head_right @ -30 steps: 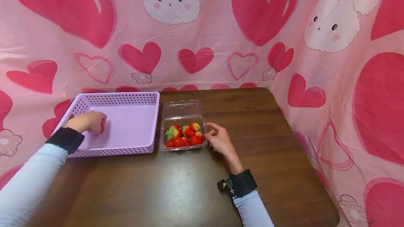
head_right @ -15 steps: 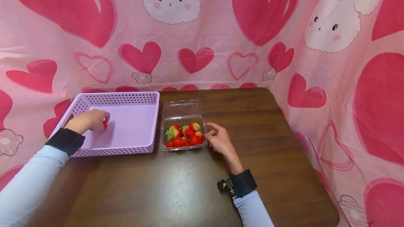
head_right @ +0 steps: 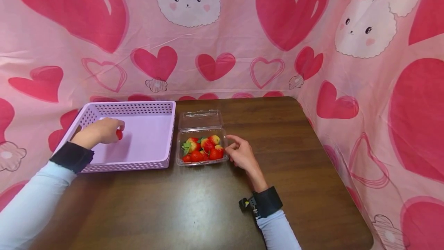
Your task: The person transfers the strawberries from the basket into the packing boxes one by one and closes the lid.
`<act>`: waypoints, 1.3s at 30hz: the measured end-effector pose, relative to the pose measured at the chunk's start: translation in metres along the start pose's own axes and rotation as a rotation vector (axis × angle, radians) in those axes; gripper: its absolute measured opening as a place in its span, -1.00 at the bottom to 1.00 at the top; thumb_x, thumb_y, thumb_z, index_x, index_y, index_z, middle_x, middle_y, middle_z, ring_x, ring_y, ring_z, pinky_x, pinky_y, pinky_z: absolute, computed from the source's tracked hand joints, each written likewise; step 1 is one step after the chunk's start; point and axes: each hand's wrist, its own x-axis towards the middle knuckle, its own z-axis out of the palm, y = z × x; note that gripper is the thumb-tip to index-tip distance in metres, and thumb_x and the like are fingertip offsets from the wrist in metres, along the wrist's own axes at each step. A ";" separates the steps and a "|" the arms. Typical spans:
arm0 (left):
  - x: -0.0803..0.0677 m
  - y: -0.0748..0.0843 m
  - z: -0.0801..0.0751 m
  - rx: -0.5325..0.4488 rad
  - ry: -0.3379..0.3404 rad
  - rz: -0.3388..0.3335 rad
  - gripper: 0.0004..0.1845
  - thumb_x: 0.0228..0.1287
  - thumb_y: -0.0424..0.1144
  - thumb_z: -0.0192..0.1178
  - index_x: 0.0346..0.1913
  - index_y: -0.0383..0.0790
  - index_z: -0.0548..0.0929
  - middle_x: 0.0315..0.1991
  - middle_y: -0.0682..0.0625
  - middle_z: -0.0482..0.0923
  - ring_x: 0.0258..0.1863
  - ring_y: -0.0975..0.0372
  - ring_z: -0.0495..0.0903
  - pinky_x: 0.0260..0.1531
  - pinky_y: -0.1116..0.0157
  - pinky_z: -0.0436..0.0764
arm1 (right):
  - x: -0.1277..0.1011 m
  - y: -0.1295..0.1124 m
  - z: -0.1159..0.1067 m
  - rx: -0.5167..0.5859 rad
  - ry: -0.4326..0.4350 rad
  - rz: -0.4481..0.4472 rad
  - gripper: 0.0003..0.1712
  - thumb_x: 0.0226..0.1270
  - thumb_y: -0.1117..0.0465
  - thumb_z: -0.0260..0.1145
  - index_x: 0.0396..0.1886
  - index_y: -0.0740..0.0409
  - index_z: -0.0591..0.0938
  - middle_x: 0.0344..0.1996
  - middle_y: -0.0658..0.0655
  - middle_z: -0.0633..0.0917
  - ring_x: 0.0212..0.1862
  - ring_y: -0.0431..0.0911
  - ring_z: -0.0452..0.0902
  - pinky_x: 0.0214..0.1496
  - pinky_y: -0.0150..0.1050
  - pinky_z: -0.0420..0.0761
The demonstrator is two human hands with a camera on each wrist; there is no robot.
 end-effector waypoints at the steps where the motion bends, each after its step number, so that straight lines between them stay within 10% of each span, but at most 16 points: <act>1: 0.000 0.001 0.000 -0.002 0.009 0.008 -0.75 0.11 -0.48 0.37 -0.12 -0.40 0.63 -0.41 -0.17 0.57 -0.38 -0.04 0.54 -0.28 0.02 0.61 | 0.000 0.000 0.000 -0.002 0.002 0.000 -0.48 0.48 0.35 0.24 0.40 0.24 0.54 -0.45 0.20 0.65 -0.59 -0.05 0.42 -0.60 -0.27 0.49; 39: -0.008 0.061 0.002 -0.064 0.380 0.206 -0.60 0.13 -0.42 0.40 0.03 -0.47 0.59 -0.25 -0.31 0.53 -0.27 -0.14 0.61 -0.19 -0.11 0.66 | 0.001 -0.001 0.003 0.025 0.013 0.018 -0.48 0.46 0.39 0.26 0.39 0.22 0.55 -0.45 0.19 0.66 -0.62 -0.07 0.43 -0.62 -0.29 0.54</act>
